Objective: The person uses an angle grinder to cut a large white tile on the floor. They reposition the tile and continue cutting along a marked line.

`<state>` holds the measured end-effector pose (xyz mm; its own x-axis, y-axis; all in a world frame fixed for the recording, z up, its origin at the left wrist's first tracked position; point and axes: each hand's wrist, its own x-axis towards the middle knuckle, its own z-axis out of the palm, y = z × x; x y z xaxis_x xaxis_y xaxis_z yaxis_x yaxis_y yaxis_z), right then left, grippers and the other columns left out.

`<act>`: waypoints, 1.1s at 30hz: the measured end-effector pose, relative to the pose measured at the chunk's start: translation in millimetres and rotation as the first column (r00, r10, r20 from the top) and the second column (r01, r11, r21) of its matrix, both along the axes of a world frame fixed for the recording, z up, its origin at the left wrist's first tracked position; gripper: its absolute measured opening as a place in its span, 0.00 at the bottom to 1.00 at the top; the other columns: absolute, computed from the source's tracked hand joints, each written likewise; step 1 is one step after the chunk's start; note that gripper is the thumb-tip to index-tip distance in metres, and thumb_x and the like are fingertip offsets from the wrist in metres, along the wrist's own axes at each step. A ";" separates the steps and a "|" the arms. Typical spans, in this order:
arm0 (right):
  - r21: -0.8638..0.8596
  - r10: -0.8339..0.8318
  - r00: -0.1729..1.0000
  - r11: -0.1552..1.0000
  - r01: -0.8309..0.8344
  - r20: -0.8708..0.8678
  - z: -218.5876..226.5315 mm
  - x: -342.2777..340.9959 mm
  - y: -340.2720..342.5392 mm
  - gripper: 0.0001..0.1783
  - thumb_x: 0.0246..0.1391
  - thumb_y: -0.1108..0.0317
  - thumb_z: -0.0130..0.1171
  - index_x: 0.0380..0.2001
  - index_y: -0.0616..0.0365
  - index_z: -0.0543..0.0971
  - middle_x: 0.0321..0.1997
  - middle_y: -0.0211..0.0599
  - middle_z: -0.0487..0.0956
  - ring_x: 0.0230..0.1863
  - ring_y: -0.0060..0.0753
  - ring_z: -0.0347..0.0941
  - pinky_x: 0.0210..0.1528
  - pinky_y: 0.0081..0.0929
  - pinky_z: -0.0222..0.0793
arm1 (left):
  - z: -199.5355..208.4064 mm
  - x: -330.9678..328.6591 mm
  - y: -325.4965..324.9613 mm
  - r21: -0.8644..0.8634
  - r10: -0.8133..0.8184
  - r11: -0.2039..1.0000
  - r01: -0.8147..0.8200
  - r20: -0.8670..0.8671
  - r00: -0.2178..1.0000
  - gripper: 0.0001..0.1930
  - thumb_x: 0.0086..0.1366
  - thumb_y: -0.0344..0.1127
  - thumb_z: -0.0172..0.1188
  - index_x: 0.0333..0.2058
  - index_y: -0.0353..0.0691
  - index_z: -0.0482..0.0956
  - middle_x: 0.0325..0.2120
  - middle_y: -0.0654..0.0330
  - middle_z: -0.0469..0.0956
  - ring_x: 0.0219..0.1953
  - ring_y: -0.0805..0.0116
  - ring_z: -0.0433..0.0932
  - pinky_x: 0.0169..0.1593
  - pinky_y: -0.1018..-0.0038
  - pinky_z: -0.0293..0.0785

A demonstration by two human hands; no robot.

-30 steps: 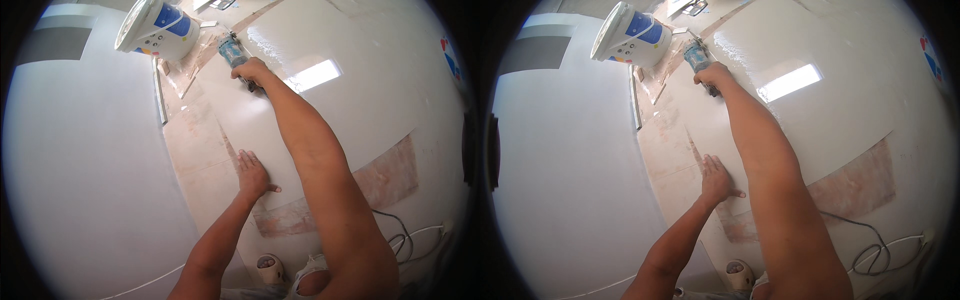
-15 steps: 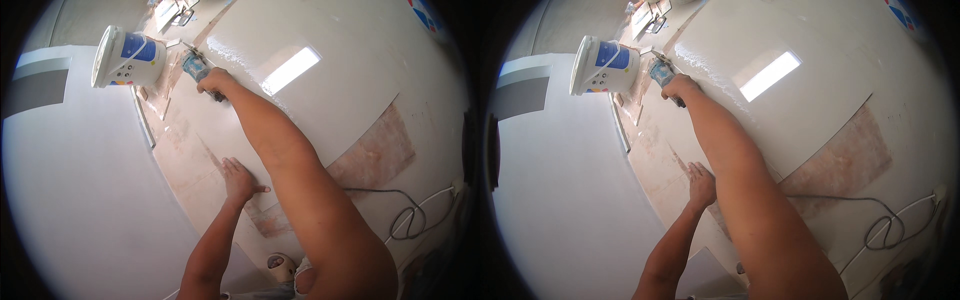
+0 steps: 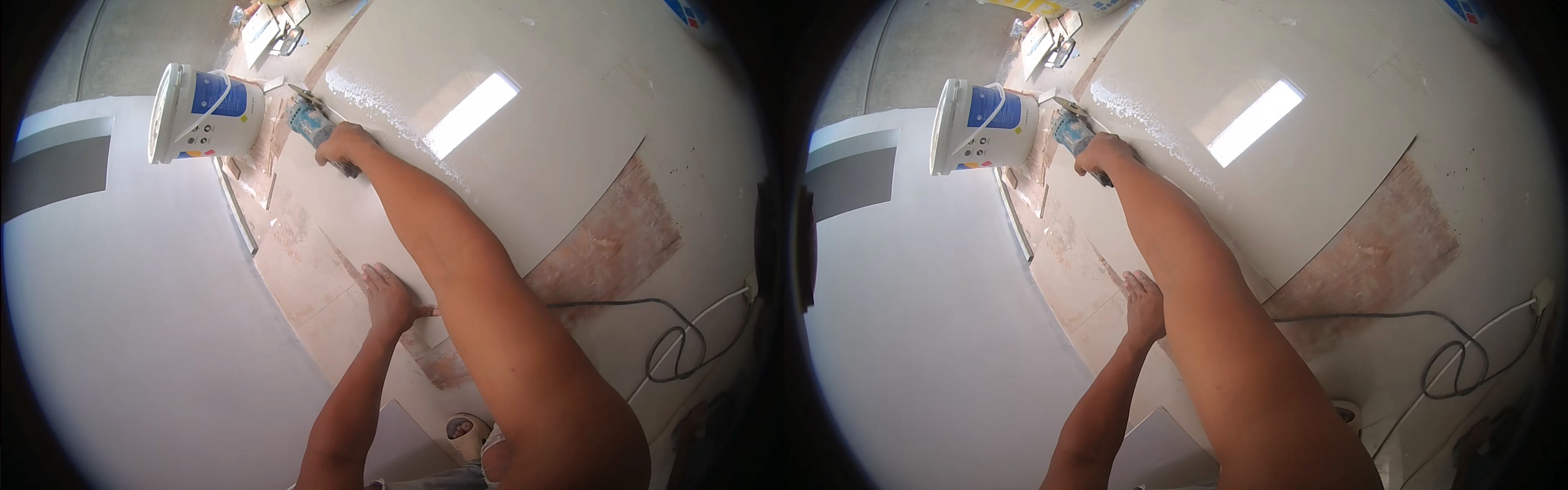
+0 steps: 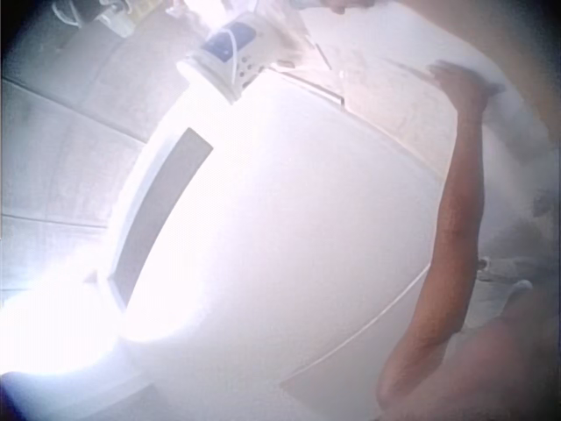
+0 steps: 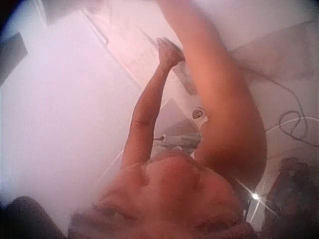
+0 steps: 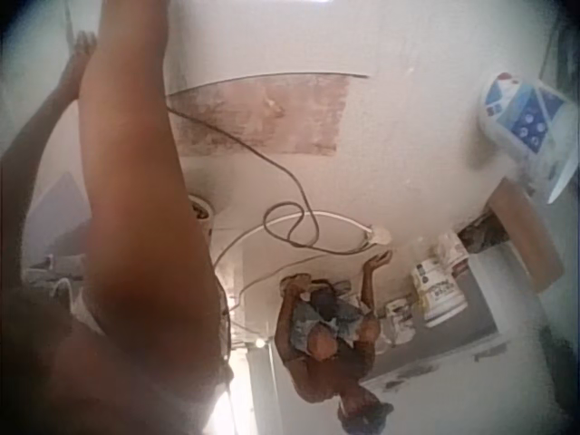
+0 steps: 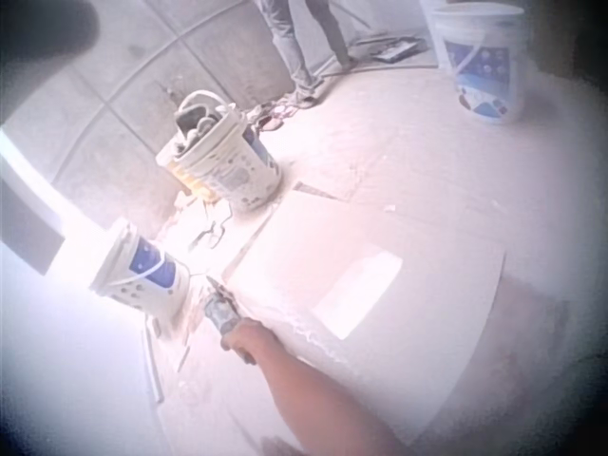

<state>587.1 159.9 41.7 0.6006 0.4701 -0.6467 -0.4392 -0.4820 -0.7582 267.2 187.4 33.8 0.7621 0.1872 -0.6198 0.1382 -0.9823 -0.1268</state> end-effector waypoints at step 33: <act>0.006 -0.004 0.999 1.000 0.004 0.053 3.7 -9.4 -13.7 0.37 0.34 0.55 0.73 0.49 0.66 0.79 0.48 0.51 0.83 0.45 0.41 0.83 0.45 0.34 0.80 | 42.5 27.4 -30.9 -0.052 0.268 0.959 -0.277 -0.140 0.953 0.81 0.31 0.66 0.80 0.67 0.14 0.36 0.68 0.21 0.37 0.73 0.31 0.39 0.73 0.52 0.45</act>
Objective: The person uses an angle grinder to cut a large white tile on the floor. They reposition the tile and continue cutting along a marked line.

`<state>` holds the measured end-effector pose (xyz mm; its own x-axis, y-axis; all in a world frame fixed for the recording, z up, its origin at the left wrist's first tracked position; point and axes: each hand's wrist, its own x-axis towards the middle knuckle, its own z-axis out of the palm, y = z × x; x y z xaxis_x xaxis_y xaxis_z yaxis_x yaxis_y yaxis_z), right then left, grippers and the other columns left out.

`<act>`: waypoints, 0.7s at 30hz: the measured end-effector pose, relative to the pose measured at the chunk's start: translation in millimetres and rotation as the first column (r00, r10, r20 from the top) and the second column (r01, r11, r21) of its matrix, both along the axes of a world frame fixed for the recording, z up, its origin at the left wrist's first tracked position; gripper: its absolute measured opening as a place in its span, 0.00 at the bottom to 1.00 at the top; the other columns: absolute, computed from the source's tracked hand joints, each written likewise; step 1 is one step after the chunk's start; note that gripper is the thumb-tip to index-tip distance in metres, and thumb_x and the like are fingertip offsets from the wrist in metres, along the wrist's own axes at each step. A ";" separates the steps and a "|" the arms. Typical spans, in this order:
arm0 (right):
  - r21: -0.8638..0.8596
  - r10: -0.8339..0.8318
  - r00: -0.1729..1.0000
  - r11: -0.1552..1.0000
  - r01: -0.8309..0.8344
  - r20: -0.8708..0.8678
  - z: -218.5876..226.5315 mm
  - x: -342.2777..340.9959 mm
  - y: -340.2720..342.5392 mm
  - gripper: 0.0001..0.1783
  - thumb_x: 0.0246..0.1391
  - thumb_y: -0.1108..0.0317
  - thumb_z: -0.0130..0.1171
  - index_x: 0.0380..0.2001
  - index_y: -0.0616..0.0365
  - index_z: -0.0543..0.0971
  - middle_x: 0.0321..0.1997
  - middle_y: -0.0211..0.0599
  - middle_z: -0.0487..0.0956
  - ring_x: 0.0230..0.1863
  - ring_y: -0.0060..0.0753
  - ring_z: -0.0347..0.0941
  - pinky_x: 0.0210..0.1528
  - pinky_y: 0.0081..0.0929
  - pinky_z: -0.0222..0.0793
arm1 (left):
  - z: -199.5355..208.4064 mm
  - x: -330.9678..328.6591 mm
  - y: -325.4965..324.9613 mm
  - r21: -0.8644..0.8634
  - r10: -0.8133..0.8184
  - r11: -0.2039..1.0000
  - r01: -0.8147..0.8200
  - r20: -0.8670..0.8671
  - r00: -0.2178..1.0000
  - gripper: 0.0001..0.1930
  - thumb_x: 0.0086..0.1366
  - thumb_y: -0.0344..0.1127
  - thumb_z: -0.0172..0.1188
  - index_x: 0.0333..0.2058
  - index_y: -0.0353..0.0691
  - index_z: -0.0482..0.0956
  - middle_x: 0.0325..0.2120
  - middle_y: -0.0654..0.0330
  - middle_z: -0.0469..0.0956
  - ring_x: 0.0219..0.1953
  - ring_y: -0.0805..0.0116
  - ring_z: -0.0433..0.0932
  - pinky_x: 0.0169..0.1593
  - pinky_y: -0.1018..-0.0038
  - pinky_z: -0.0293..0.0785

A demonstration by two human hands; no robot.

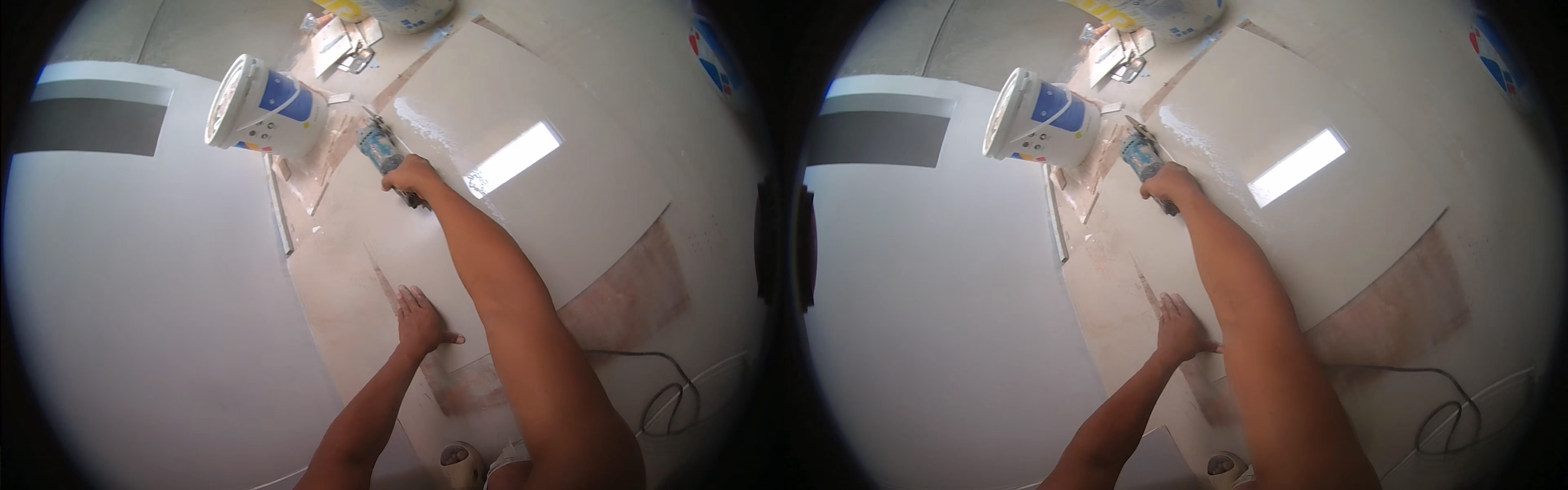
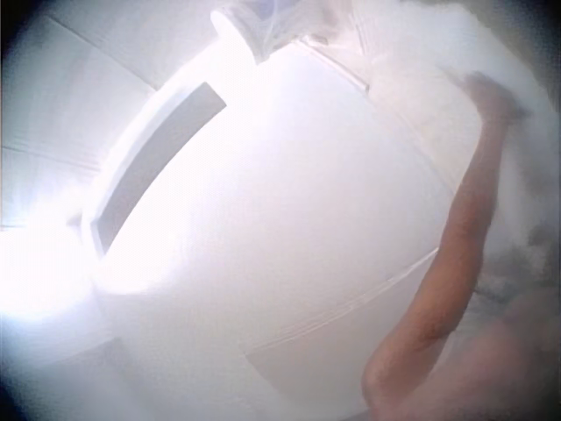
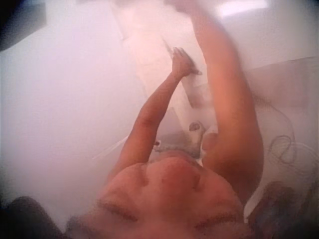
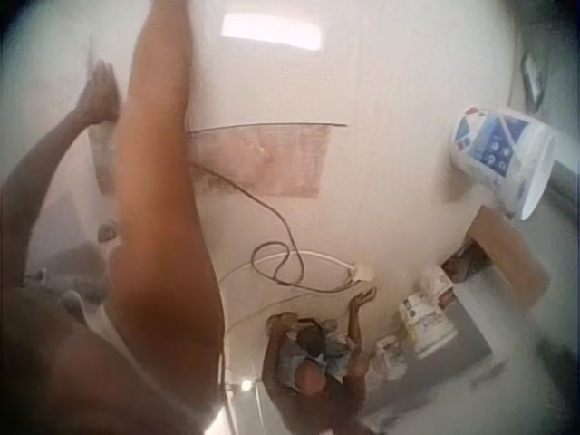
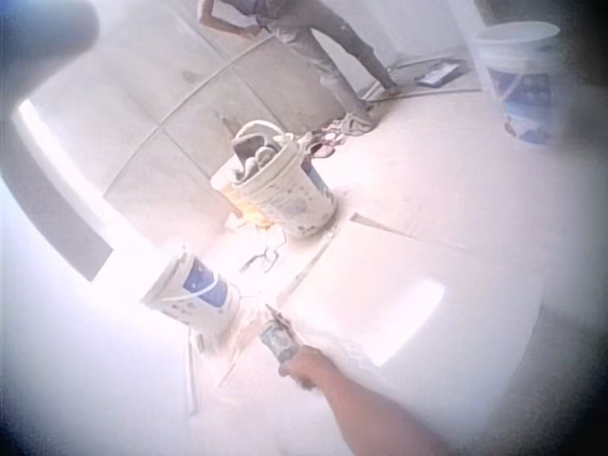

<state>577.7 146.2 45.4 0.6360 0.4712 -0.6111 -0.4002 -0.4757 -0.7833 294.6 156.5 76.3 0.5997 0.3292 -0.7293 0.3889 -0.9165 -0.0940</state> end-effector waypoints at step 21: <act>-0.014 0.009 0.999 1.000 -0.009 -0.037 1.3 -3.3 -2.0 0.38 0.34 0.55 0.73 0.52 0.61 0.78 0.53 0.45 0.81 0.51 0.42 0.81 0.53 0.34 0.77 | -23.0 -17.1 18.3 0.028 -0.140 0.990 0.138 0.104 0.985 0.81 0.31 0.71 0.77 0.64 0.09 0.40 0.65 0.15 0.42 0.72 0.28 0.40 0.74 0.53 0.43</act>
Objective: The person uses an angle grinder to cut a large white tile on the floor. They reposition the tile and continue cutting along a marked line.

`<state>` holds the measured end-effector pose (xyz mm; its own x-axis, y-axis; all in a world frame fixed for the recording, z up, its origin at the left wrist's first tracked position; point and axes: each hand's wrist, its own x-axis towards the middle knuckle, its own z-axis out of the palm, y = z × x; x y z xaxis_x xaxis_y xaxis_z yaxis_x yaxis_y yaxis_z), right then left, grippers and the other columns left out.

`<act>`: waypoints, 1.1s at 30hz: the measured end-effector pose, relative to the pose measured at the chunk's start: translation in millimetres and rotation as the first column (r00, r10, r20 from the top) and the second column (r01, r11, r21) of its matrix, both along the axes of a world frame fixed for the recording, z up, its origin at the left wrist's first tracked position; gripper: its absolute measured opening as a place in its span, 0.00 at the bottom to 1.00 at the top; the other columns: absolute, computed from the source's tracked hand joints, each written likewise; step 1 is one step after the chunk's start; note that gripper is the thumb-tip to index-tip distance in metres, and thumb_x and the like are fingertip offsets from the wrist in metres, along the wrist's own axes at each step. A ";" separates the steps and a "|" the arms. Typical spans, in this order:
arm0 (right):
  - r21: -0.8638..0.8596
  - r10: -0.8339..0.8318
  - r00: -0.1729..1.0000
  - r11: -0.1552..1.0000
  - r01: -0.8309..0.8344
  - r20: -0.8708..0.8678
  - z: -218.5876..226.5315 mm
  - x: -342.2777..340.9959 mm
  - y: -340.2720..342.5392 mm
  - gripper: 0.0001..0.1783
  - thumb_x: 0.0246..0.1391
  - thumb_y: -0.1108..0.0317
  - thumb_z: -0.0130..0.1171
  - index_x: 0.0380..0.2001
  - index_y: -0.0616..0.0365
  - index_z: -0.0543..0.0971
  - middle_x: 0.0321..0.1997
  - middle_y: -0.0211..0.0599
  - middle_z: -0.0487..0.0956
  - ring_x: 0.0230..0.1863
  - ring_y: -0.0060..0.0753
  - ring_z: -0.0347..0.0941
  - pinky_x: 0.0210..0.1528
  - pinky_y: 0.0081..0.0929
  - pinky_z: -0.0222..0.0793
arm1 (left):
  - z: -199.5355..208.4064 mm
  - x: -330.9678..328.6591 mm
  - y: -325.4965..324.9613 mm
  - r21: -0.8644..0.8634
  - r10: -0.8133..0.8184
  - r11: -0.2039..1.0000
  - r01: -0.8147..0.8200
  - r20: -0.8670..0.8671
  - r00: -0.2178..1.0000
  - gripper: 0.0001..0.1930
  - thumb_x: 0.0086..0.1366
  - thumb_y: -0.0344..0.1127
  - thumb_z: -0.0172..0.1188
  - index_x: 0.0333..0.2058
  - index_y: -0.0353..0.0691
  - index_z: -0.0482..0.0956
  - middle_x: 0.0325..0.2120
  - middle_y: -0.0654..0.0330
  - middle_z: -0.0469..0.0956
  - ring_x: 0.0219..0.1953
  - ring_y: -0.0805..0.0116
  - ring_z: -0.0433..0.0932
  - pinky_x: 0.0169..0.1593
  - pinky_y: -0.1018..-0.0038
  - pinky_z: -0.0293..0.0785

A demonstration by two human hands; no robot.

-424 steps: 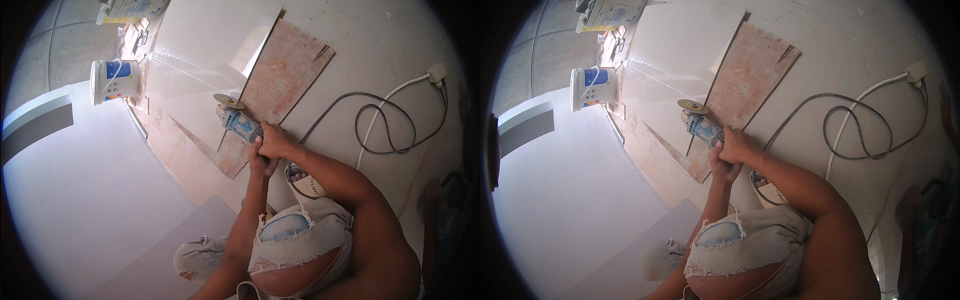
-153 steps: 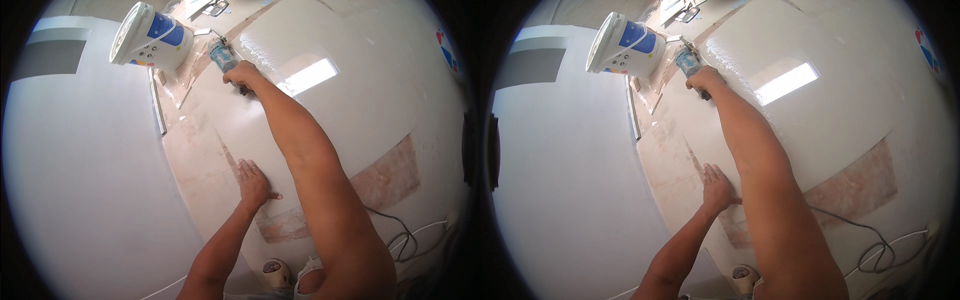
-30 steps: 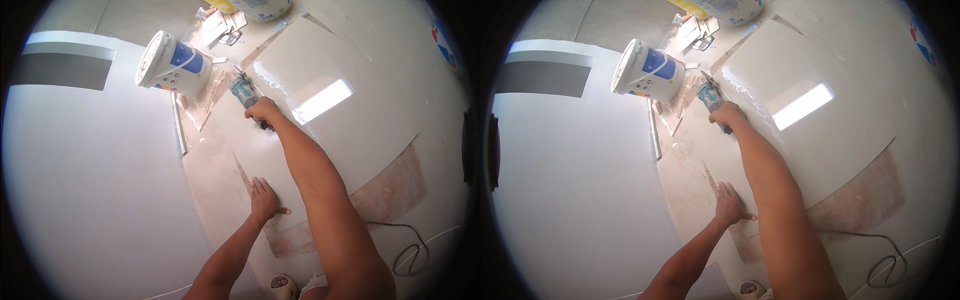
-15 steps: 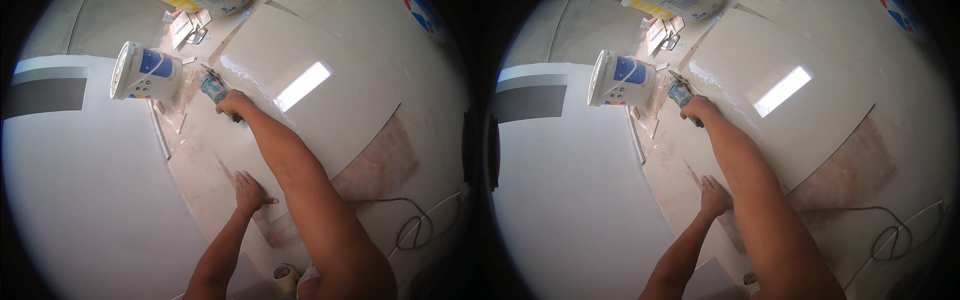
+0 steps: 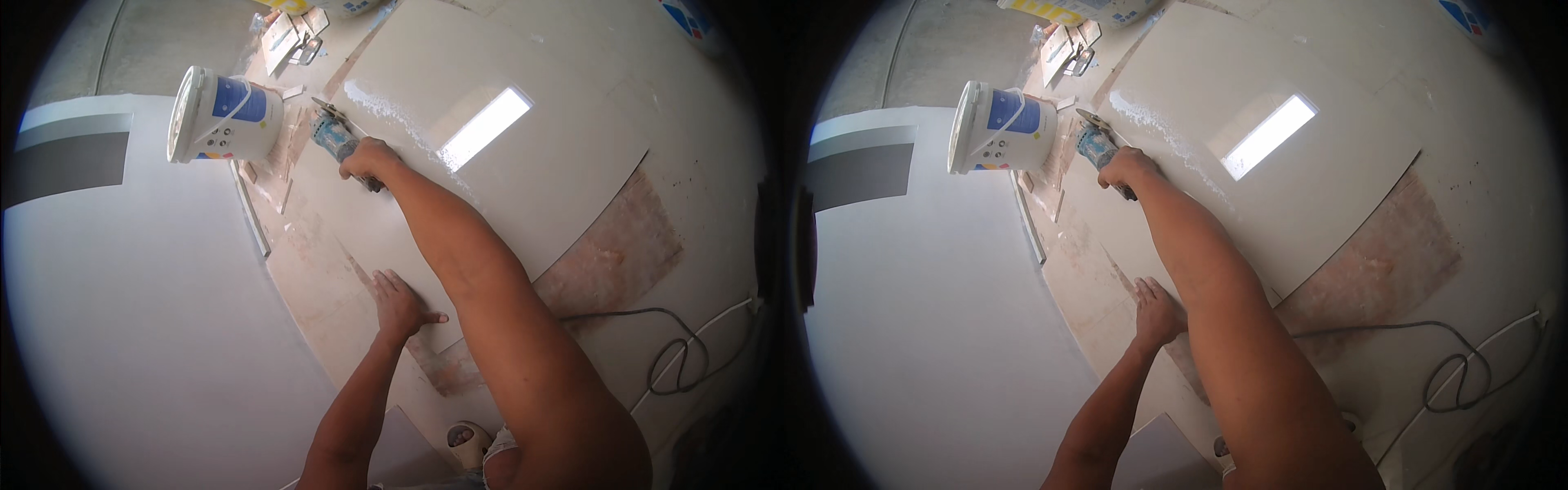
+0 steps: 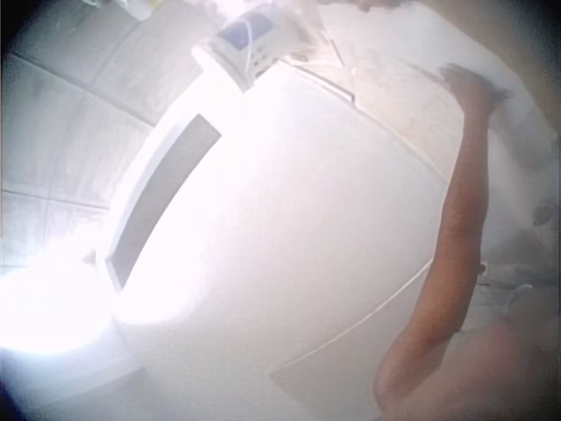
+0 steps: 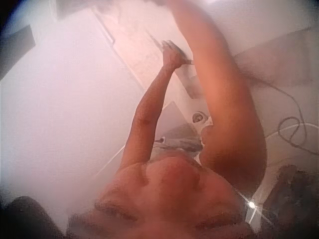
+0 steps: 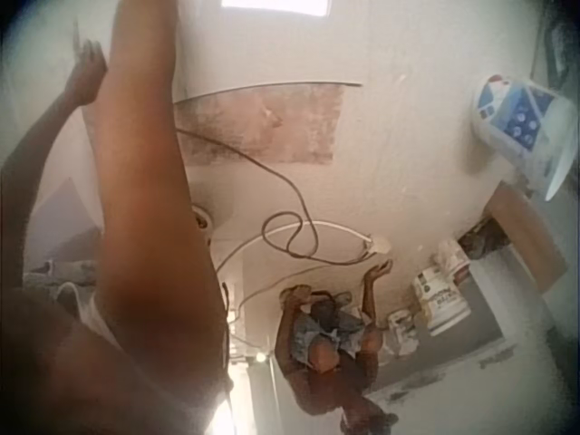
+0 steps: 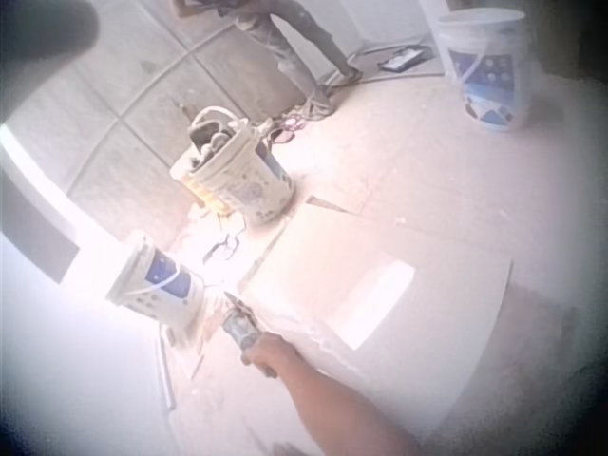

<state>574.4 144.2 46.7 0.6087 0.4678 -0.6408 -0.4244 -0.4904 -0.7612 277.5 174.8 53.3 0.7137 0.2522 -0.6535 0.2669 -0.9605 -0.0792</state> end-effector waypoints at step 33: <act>-0.030 -0.004 1.000 1.000 0.004 0.017 2.3 -11.1 -11.5 0.40 0.33 0.54 0.74 0.53 0.60 0.77 0.55 0.46 0.81 0.52 0.42 0.81 0.55 0.35 0.77 | 14.9 12.0 -9.2 -0.024 0.027 0.999 -0.028 -0.062 0.998 0.78 0.36 0.63 0.80 0.65 0.11 0.37 0.66 0.16 0.38 0.72 0.26 0.38 0.74 0.53 0.43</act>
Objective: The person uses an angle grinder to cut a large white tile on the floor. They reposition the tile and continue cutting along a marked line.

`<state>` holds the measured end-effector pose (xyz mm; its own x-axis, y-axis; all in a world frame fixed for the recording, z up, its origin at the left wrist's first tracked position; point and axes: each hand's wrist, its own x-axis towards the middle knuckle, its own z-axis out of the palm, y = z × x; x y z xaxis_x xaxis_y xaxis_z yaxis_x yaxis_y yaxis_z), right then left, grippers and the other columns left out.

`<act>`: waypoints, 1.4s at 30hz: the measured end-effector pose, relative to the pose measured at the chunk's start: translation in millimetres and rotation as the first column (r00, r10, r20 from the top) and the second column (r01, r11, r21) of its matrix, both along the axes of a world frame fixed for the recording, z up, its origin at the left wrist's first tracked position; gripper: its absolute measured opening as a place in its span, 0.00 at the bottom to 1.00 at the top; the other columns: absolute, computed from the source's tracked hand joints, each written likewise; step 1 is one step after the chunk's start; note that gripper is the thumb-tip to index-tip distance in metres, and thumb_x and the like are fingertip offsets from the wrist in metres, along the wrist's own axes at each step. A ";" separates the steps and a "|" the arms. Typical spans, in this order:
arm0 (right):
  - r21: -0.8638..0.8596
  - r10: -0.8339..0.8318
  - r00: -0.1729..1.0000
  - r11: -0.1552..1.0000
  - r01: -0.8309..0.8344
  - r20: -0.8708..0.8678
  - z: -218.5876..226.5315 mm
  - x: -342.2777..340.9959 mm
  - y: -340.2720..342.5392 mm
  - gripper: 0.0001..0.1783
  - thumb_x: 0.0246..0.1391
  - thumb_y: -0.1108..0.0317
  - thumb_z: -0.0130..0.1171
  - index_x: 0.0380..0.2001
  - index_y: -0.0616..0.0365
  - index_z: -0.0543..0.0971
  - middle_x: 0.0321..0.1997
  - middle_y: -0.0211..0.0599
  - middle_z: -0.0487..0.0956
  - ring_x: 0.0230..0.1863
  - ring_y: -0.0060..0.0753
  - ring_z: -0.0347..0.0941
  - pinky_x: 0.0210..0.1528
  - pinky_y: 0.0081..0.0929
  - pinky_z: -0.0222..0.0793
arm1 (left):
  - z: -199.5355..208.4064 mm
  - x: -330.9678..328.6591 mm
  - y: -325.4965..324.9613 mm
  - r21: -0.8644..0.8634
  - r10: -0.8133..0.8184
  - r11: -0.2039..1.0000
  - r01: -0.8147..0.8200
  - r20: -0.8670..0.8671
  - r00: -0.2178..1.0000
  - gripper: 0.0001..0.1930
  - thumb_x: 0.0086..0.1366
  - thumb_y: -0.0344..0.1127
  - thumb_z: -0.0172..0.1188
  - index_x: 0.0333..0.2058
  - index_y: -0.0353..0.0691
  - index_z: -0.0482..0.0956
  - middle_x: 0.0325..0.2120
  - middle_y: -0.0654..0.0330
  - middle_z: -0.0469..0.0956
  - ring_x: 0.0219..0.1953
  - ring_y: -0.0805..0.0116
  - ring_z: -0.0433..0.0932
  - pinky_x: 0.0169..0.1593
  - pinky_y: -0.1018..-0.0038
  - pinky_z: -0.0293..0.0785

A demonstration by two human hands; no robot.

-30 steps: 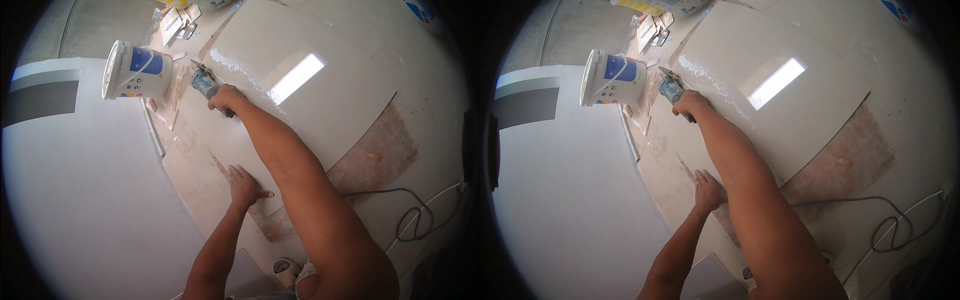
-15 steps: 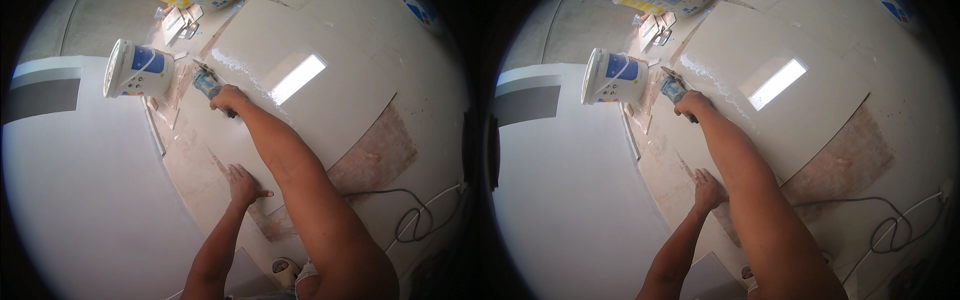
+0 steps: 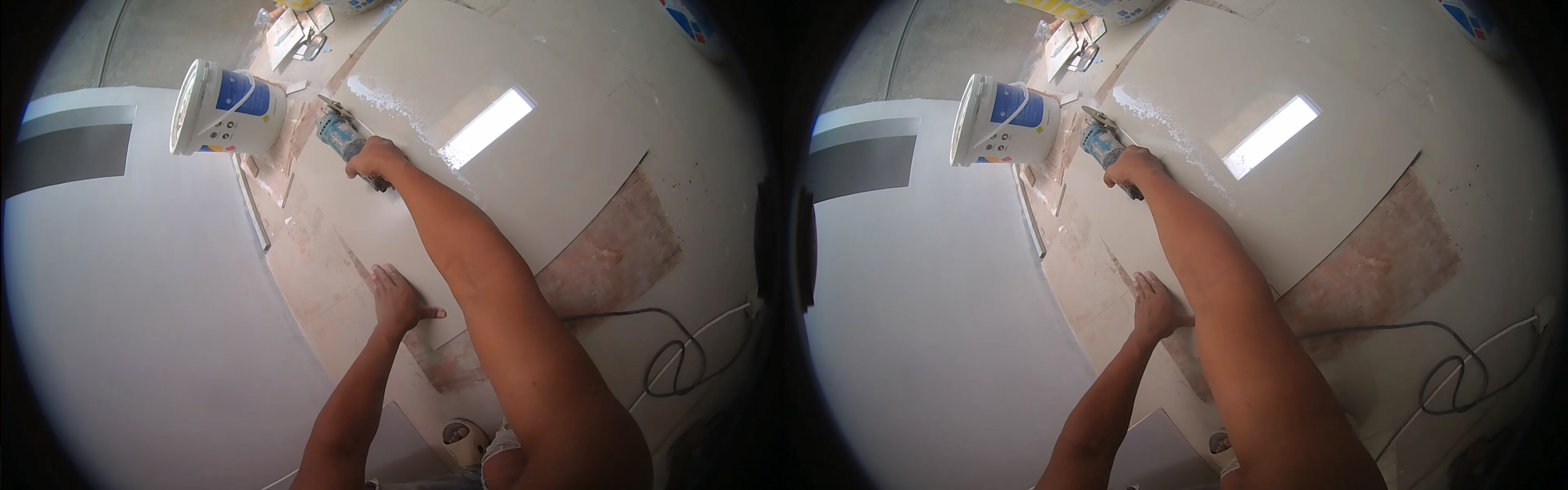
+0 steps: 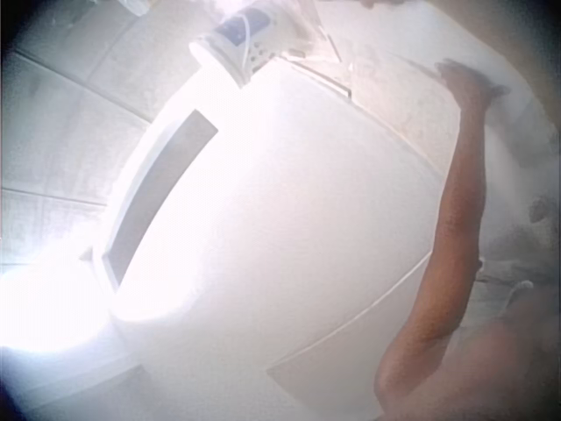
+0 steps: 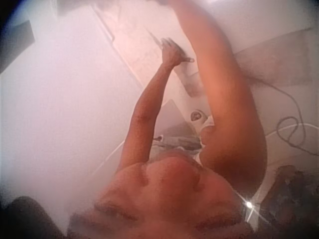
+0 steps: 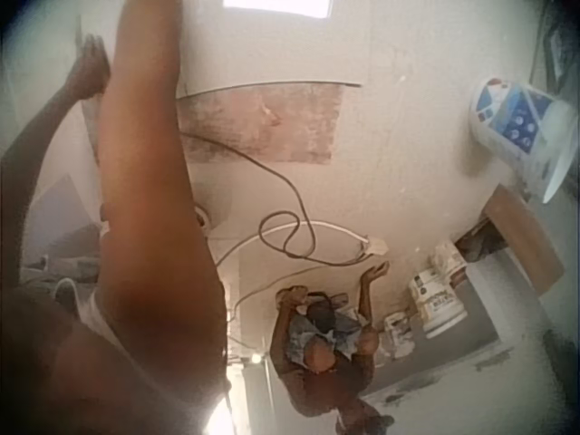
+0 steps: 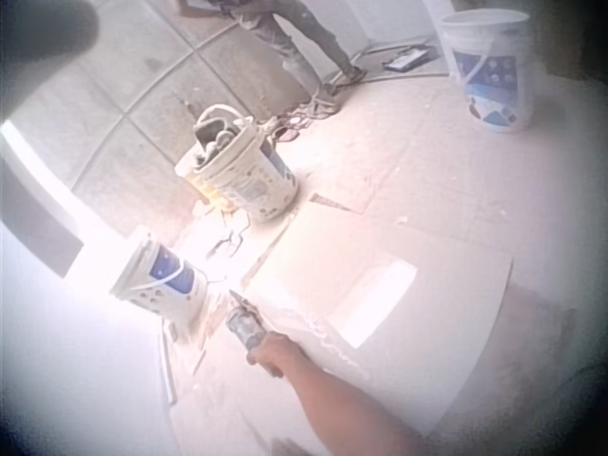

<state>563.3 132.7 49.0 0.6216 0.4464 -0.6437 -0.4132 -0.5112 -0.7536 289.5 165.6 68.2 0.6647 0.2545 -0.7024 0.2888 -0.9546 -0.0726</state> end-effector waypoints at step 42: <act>-0.020 0.008 1.000 1.000 -0.008 0.024 6.2 -16.8 -13.8 0.38 0.34 0.54 0.73 0.51 0.61 0.77 0.52 0.46 0.82 0.50 0.42 0.82 0.52 0.35 0.78 | -10.2 -6.2 5.3 0.031 -0.011 0.999 0.010 0.024 1.000 0.85 0.27 0.71 0.78 0.65 0.11 0.36 0.66 0.17 0.39 0.73 0.29 0.37 0.74 0.53 0.43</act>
<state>546.5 118.9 55.2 0.6333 0.4390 -0.6374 -0.3912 -0.5291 -0.7530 283.3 171.0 58.0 0.6844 0.2683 -0.6780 0.2805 -0.9552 -0.0949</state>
